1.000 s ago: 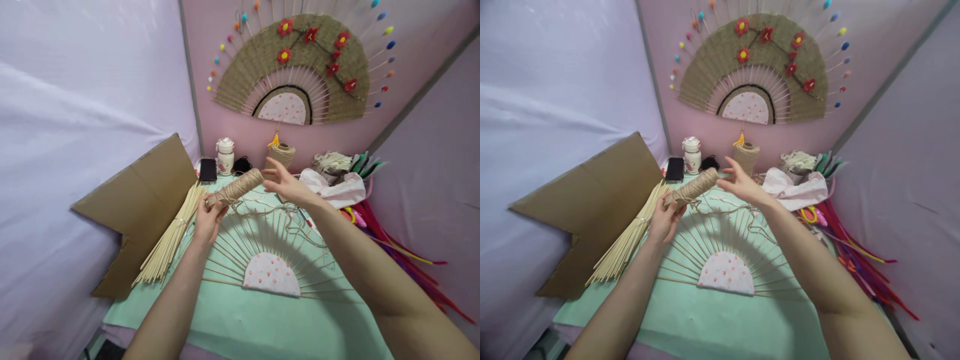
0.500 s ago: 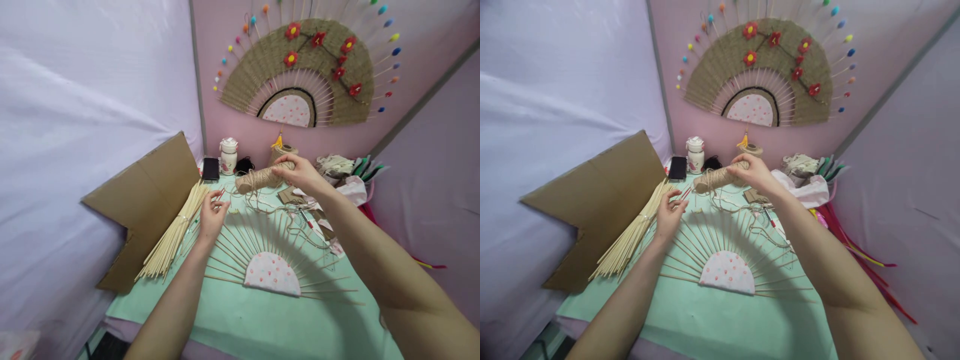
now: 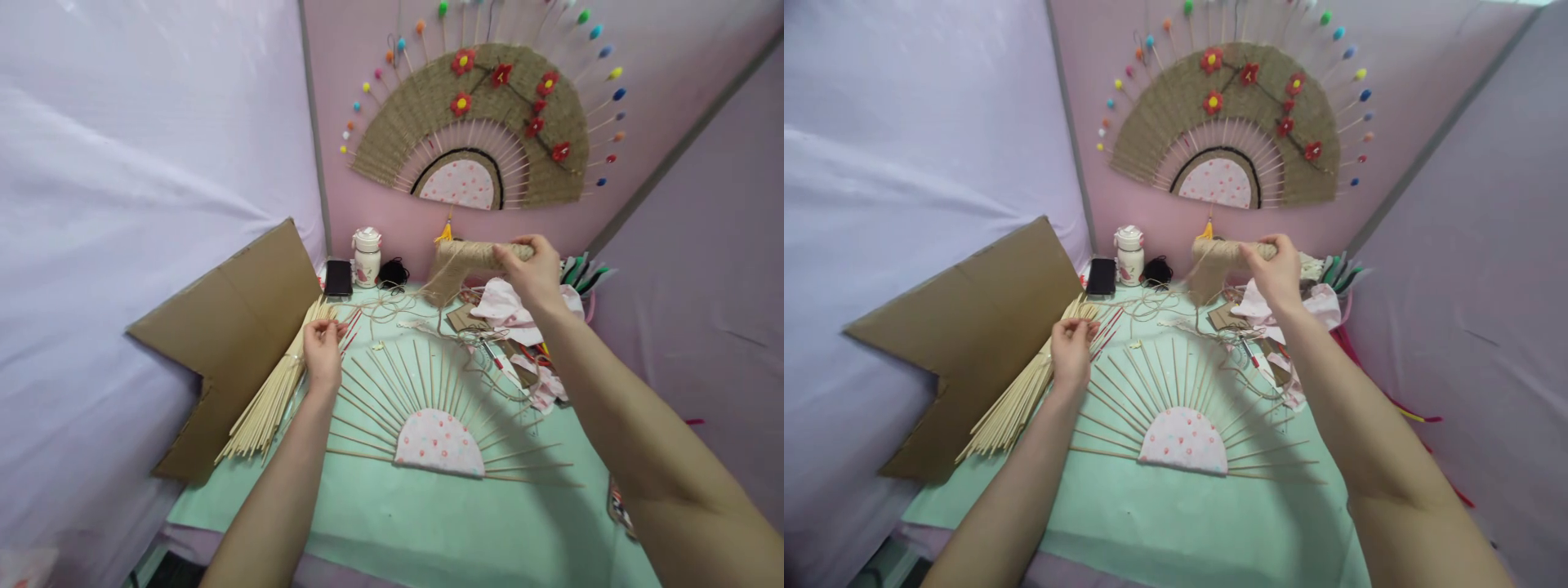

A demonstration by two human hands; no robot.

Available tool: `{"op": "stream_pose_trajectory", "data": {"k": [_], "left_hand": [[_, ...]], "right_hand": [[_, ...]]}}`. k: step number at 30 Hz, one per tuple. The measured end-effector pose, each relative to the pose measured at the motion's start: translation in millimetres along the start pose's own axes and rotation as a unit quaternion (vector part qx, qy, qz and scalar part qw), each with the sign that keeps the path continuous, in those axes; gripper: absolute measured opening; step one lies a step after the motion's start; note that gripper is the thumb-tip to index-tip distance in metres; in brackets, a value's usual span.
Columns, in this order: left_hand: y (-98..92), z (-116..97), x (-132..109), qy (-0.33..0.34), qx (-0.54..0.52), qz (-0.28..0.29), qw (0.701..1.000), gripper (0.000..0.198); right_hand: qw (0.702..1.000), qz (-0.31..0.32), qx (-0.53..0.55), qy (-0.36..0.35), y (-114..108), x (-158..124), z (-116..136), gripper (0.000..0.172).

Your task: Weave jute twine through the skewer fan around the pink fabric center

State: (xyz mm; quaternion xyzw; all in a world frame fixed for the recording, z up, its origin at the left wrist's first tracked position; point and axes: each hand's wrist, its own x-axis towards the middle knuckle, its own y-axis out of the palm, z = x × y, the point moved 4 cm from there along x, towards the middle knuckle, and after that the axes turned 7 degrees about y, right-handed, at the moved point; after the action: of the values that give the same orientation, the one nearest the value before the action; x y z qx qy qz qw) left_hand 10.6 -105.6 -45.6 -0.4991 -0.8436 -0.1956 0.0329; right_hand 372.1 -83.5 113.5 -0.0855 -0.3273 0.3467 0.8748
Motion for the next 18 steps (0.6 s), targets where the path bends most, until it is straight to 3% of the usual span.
{"op": "stream_pose_trajectory", "data": {"k": [3,6,11,13,15,18], "left_hand": [[4.9,-4.7,-7.0,0.043,0.211,0.093,0.972,0.029],[20.5,-38.7,-15.8,0.174,0.308,0.107,0.929,0.049],[96.7,-114.8,-10.7,0.326,0.29,0.273,0.857,0.085],[127.6,-131.6,-2.6,0.32,0.3,0.362,0.823,0.081],[146.9,-137.3,5.8,0.273,0.314,0.442,0.795,0.062],[148.9,-141.9,22.2,0.225,0.315,0.419,0.822,0.042]], "right_hand": [[1.0,0.006,0.013,-0.003,-11.4,5.3,2.8,0.03],[0.997,0.063,-0.001,-0.05,-13.6,-2.6,21.6,0.028],[0.967,0.204,0.004,-0.153,2.3,-32.9,72.7,0.031],[0.953,0.247,0.029,-0.173,10.3,-41.8,88.4,0.033],[0.945,0.273,0.076,-0.164,16.2,-43.2,91.2,0.042],[0.938,0.298,0.151,-0.092,24.3,-37.2,64.6,0.058]]}}
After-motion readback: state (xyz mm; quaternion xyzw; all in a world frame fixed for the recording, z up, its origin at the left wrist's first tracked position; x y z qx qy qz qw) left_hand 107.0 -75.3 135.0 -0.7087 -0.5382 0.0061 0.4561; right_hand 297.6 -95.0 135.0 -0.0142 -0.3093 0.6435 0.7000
